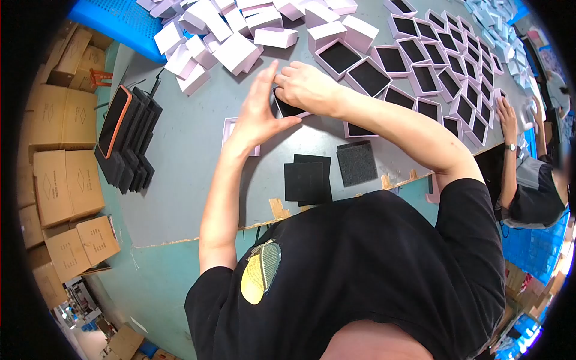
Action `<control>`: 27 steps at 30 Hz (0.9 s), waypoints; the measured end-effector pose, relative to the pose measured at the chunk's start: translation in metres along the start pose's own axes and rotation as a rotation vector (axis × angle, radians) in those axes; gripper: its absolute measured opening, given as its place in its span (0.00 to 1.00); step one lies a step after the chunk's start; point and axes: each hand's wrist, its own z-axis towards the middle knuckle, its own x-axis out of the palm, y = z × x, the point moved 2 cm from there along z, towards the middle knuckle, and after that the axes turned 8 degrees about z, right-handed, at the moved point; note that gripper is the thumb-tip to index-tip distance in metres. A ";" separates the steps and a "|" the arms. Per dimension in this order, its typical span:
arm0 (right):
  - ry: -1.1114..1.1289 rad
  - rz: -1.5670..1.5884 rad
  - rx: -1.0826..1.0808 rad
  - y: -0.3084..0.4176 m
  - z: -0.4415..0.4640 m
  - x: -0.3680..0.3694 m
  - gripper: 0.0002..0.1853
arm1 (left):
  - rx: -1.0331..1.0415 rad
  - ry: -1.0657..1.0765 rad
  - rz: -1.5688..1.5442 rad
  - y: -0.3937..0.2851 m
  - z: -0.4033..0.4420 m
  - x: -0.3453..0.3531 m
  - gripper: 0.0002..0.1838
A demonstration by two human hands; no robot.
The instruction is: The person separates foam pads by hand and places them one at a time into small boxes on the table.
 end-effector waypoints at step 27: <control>-0.288 0.354 0.204 0.059 -0.125 -0.115 0.16 | -0.345 0.071 -0.215 0.016 -0.079 -0.029 0.51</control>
